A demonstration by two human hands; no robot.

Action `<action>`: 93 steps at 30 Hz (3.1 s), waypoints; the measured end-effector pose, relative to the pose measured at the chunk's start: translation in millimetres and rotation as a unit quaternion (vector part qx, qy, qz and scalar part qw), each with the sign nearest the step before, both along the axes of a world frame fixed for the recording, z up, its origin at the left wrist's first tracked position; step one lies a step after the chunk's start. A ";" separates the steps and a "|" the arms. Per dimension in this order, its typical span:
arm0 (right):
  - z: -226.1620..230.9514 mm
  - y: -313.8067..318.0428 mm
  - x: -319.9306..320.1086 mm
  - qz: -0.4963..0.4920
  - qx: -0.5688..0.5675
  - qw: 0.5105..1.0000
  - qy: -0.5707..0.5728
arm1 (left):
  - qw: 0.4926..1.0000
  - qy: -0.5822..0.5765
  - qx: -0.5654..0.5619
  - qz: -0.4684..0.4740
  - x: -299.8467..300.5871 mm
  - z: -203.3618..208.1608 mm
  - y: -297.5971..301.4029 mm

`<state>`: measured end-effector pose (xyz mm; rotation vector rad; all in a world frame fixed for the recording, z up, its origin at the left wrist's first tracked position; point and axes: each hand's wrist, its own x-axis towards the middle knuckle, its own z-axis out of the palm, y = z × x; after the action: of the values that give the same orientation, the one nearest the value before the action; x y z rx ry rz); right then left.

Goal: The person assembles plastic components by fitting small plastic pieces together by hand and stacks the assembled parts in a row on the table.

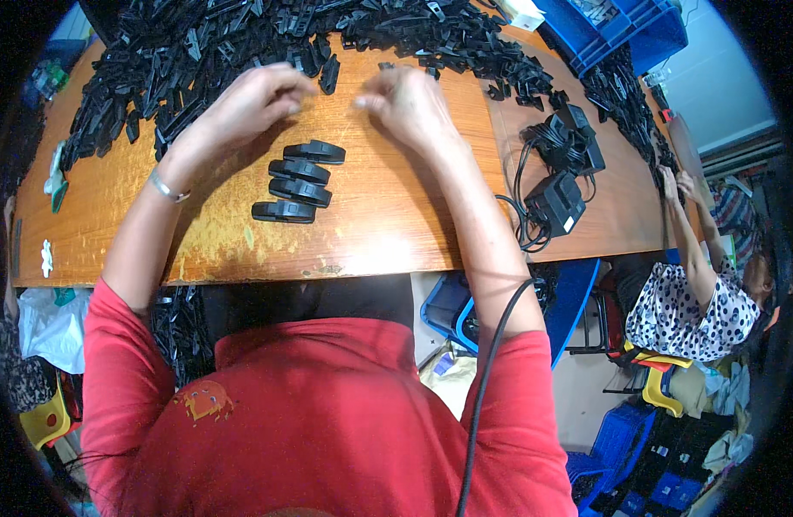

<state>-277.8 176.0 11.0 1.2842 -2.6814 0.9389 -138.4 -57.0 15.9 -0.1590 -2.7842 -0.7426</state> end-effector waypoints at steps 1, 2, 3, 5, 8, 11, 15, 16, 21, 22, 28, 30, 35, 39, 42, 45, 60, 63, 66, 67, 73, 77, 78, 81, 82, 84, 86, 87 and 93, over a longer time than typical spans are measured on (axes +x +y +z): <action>-5.5 -1.5 -14.9 -0.034 0.014 0.995 0.091 | 1.000 0.003 0.000 -0.006 -11.9 0.4 4.9; -12.2 -6.4 -25.5 -0.039 0.015 0.995 0.094 | 0.991 0.078 -0.108 -0.014 -24.1 -3.3 8.8; -20.8 -18.4 -31.6 -0.077 0.019 0.985 0.152 | 0.965 0.150 -0.216 -0.018 -33.0 -8.4 9.4; -31.1 -35.0 -39.6 -0.110 0.044 0.971 0.207 | 0.953 0.181 -0.238 -0.037 -48.3 -21.9 8.4; -37.6 -43.1 -42.8 -0.099 0.036 0.972 0.210 | 0.938 0.206 -0.267 -0.073 -60.7 -27.0 6.2; -38.3 -36.0 -47.6 -0.078 0.022 0.973 0.214 | 0.938 0.172 -0.291 -0.079 -64.8 -18.1 9.1; -34.7 -23.2 -38.7 -0.067 0.029 0.977 0.199 | 0.962 0.188 -0.181 -0.082 -53.7 -14.2 27.7; -30.9 -21.7 -33.0 -0.070 0.030 0.977 0.199 | 0.962 0.189 -0.180 -0.085 -50.2 -16.5 30.5; -3.0 -14.7 -3.8 -0.051 -0.012 0.998 0.036 | 0.993 0.078 0.086 -0.011 -40.4 -28.6 27.4; 0.5 -9.7 1.9 -0.047 -0.036 0.998 -0.037 | 0.968 -0.035 0.249 0.007 -38.1 -27.3 28.1; -20.4 10.7 2.6 -0.015 -0.117 0.965 -0.233 | 0.882 -0.074 0.464 -0.048 -24.0 -26.8 27.3; -27.9 11.3 5.0 -0.012 -0.122 0.972 -0.200 | 0.843 -0.099 0.525 -0.060 -19.2 -25.9 25.7; -27.0 7.9 18.0 -0.006 -0.135 0.969 -0.209 | 0.823 -0.099 0.558 -0.042 -15.9 -30.4 19.0; -21.9 7.1 25.6 0.011 -0.137 0.971 -0.197 | 0.837 -0.079 0.540 -0.029 -18.1 -37.0 13.5; -24.3 4.2 31.3 0.028 -0.173 0.959 -0.221 | 0.839 -0.084 0.536 -0.024 -18.7 -36.8 16.6; -21.6 -1.3 41.2 0.046 -0.143 0.966 -0.210 | 0.839 -0.075 0.538 -0.024 -17.7 -36.1 21.9; -11.6 -1.1 48.0 0.034 -0.132 0.961 -0.239 | 0.983 0.035 0.179 -0.003 -32.0 -55.0 22.1; -7.7 7.3 38.9 0.000 -0.140 0.959 -0.248 | 0.982 0.100 0.151 0.047 -24.0 -42.7 29.1; -16.7 12.8 26.8 -0.015 -0.153 0.959 -0.239 | 0.994 -0.028 0.024 0.102 -6.4 -15.4 37.4; -15.3 11.1 27.3 -0.019 -0.145 0.961 -0.234 | 0.995 0.038 0.000 0.093 -2.1 -20.6 37.8; -35.2 8.9 17.6 0.008 -0.133 0.989 -0.063 | 0.995 0.040 -0.034 0.087 -1.8 -25.2 32.4; -34.3 7.6 18.7 0.030 -0.089 0.994 -0.049 | 0.995 0.068 -0.040 0.068 -0.9 -28.1 26.5; -34.1 8.4 18.2 0.031 -0.088 0.994 -0.048 | 0.994 0.077 -0.040 0.060 -1.4 -28.9 25.8; -32.4 9.5 18.1 0.027 -0.071 0.997 -0.029 | 0.994 0.088 -0.040 0.051 -1.4 -30.5 23.0; -33.3 9.1 16.4 0.032 -0.067 0.997 -0.030 | 0.994 0.090 -0.041 0.050 -1.6 -31.4 22.0; -35.8 7.3 14.8 0.038 -0.065 0.997 -0.030 | 0.993 0.099 -0.029 0.051 -2.0 -33.4 20.9; -35.6 6.6 17.3 0.066 -0.082 0.994 0.031 | 0.993 0.109 -0.015 0.052 -3.5 -36.5 20.9; -36.9 2.4 19.9 0.068 -0.083 0.994 0.031 | 0.993 0.111 -0.012 0.047 -5.5 -36.4 20.4; -26.4 -12.1 32.0 0.086 -0.065 0.989 0.097 | 0.994 0.084 0.045 0.046 -2.4 -33.3 21.0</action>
<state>-245.8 163.9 -15.3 1.5112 -2.3536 0.9325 -140.8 -36.0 -17.4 -0.0710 -2.5746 -0.7910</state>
